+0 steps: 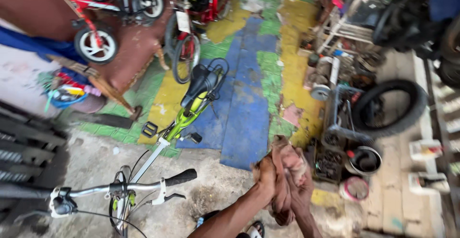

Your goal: The person wipes a green folding bicycle with a pink cloth, cleaning the handlebar, frame, front wheel, spokes, and rear rack. They rotate the front wheel and reposition the bike to reach different parts while wiping by hand.

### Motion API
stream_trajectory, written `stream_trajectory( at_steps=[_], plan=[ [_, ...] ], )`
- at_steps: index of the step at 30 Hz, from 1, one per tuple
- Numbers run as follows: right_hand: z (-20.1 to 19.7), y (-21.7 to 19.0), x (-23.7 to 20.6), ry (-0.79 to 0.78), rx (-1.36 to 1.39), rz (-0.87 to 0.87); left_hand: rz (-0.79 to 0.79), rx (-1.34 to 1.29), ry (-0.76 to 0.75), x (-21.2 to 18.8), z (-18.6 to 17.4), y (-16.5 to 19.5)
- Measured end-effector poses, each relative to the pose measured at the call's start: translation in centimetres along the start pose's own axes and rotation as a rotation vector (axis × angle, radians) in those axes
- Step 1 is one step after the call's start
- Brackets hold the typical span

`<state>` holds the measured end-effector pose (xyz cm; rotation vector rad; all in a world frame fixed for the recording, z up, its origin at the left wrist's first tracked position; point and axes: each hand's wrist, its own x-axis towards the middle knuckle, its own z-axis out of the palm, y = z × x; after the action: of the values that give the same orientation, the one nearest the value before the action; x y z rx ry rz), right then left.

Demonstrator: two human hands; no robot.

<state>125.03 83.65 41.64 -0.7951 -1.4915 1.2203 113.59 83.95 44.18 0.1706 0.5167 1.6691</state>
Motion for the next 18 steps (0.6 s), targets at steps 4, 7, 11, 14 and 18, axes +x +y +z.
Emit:
stream_trajectory(
  at_steps=[4, 7, 11, 14, 18],
  plan=[
    [0.6, 7.1, 5.3, -0.022, 0.185, 0.117, 0.106, 0.391, 0.174, 2.9, 0.9, 3.6],
    [3.3, 11.0, 9.6, -0.145, 0.232, 0.079, 0.213, 0.364, 0.25, 5.8, -0.9, 6.2],
    [8.1, 14.3, 17.7, -0.192, 0.146, -0.03, 0.406, 0.576, 0.328, 10.6, -5.3, 10.5],
    [12.0, 16.9, 25.6, -0.229, 0.239, 0.116, 0.519, 0.745, 0.519, 14.3, -9.4, 14.3],
    [21.0, 20.8, 34.6, -0.248, -0.208, 0.081, 0.682, 0.704, 0.86, 20.7, -13.9, 21.3]
  ],
)
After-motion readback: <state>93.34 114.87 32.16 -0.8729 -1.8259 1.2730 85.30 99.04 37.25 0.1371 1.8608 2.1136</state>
